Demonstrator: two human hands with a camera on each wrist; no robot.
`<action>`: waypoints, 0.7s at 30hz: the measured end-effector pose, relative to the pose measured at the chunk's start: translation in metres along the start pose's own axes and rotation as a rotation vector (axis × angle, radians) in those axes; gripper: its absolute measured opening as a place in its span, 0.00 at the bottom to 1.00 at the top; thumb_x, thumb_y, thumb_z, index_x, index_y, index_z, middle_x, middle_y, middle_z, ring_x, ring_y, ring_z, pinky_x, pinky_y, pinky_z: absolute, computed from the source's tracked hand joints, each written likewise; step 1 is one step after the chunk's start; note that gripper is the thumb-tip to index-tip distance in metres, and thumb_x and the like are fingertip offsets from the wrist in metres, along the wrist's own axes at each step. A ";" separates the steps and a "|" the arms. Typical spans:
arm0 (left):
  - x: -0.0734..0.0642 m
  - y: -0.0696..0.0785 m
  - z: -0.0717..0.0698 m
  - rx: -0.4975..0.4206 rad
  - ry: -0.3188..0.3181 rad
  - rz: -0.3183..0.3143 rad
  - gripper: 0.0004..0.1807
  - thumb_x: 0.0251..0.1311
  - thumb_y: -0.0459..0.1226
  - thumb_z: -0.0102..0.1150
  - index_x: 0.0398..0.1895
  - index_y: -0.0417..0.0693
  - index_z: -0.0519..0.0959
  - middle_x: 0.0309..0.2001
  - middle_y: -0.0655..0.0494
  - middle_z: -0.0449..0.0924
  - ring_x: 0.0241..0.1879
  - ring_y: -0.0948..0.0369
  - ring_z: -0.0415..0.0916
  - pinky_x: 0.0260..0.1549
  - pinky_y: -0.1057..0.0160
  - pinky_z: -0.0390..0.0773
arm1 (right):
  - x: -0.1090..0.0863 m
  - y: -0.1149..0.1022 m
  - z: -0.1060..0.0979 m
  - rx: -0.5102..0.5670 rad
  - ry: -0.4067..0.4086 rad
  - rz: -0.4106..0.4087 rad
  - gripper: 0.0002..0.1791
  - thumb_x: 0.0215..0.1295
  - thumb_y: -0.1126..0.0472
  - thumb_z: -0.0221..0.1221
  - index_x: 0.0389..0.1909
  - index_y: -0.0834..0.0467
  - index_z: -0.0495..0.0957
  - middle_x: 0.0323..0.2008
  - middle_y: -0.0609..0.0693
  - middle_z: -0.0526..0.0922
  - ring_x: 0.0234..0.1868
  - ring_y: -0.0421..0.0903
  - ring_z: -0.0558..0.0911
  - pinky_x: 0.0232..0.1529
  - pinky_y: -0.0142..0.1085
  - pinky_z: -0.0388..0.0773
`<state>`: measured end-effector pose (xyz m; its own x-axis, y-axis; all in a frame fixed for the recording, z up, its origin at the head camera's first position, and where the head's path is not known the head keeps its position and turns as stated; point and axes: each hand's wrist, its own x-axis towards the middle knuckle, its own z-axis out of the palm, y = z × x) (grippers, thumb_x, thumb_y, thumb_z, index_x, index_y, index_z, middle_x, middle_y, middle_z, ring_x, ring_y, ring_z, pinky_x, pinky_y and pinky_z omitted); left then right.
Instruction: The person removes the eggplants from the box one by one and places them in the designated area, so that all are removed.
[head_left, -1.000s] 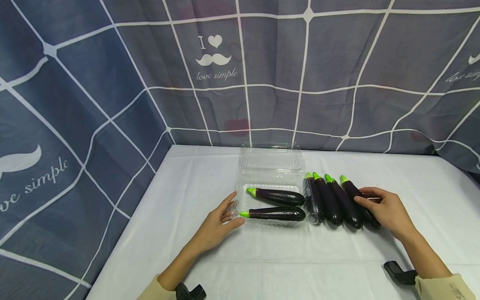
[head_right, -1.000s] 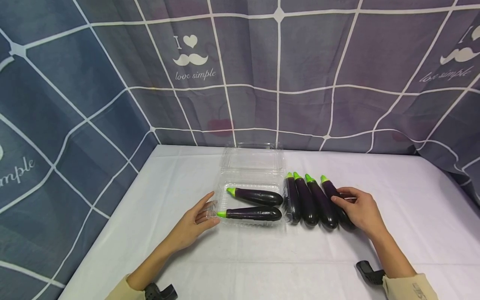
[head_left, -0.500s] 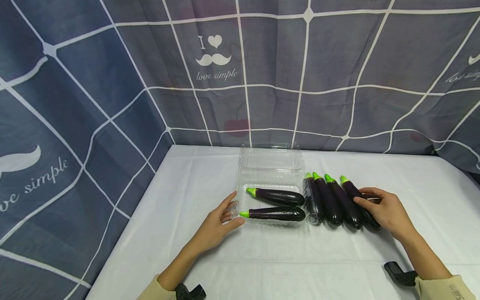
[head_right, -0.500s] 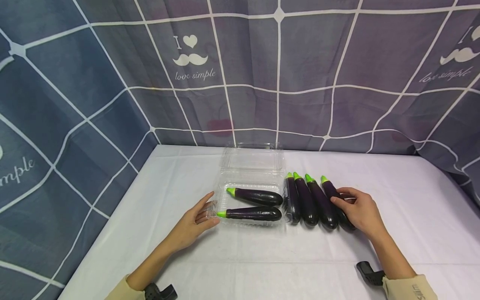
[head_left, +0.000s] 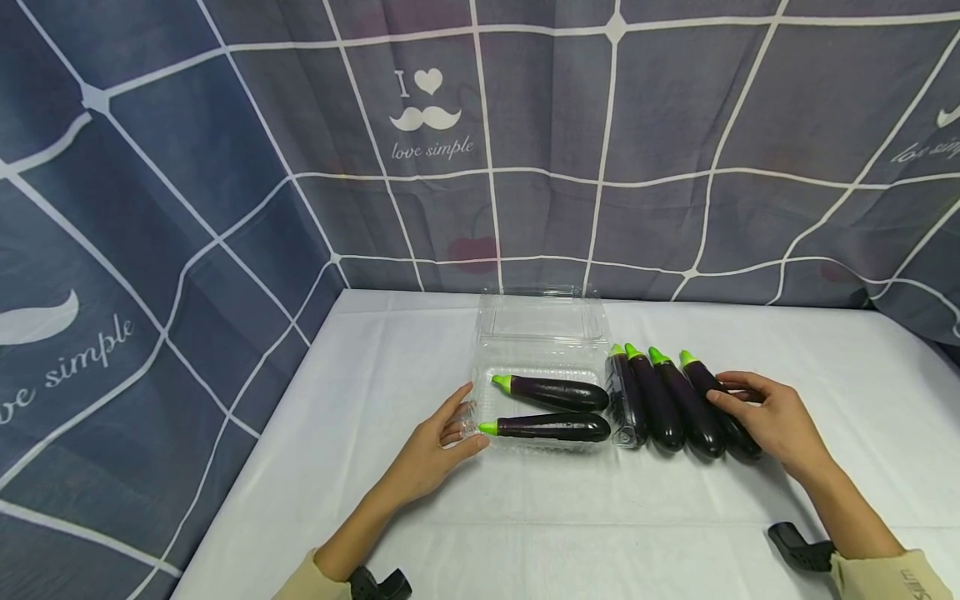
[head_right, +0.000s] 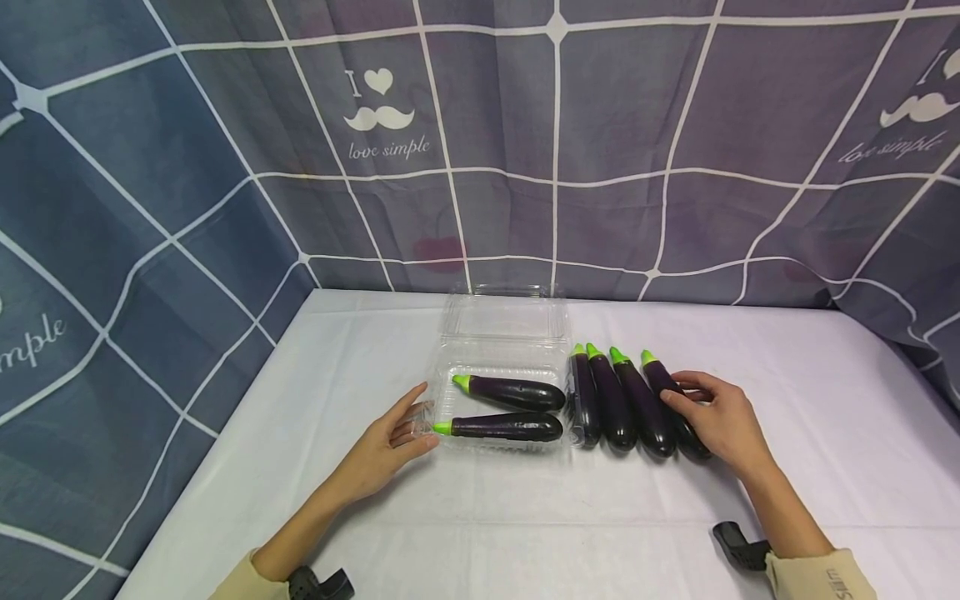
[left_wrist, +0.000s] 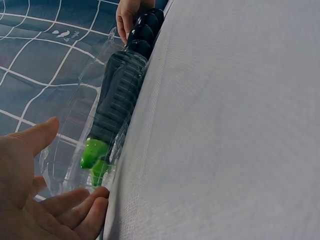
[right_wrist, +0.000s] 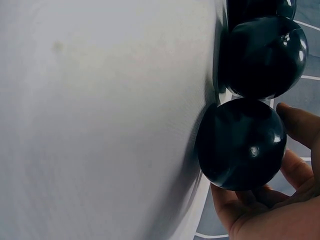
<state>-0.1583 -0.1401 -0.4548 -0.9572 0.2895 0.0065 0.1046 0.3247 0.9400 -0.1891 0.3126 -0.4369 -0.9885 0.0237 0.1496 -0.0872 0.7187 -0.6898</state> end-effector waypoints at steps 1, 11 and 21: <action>0.000 0.000 0.000 0.001 0.000 0.000 0.44 0.63 0.44 0.67 0.78 0.56 0.55 0.70 0.42 0.63 0.65 0.49 0.67 0.62 0.57 0.71 | 0.000 0.000 0.000 0.002 0.000 0.000 0.27 0.68 0.51 0.63 0.59 0.67 0.76 0.49 0.67 0.81 0.40 0.19 0.67 0.33 0.21 0.72; -0.001 0.002 0.000 -0.005 0.004 -0.005 0.44 0.62 0.44 0.68 0.78 0.56 0.55 0.70 0.42 0.64 0.64 0.48 0.68 0.61 0.57 0.72 | 0.000 -0.003 -0.001 0.044 0.009 -0.018 0.27 0.68 0.53 0.64 0.59 0.68 0.76 0.48 0.68 0.81 0.39 0.17 0.69 0.33 0.18 0.72; 0.000 0.002 0.000 0.000 0.001 -0.003 0.44 0.62 0.44 0.67 0.78 0.56 0.55 0.70 0.41 0.63 0.64 0.47 0.68 0.61 0.58 0.72 | -0.002 -0.008 -0.007 0.026 0.017 0.001 0.28 0.68 0.51 0.63 0.59 0.67 0.76 0.53 0.69 0.78 0.41 0.22 0.68 0.35 0.17 0.70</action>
<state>-0.1577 -0.1392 -0.4530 -0.9578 0.2873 0.0041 0.1015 0.3253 0.9402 -0.1853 0.3115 -0.4265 -0.9862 0.0363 0.1613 -0.0900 0.7007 -0.7078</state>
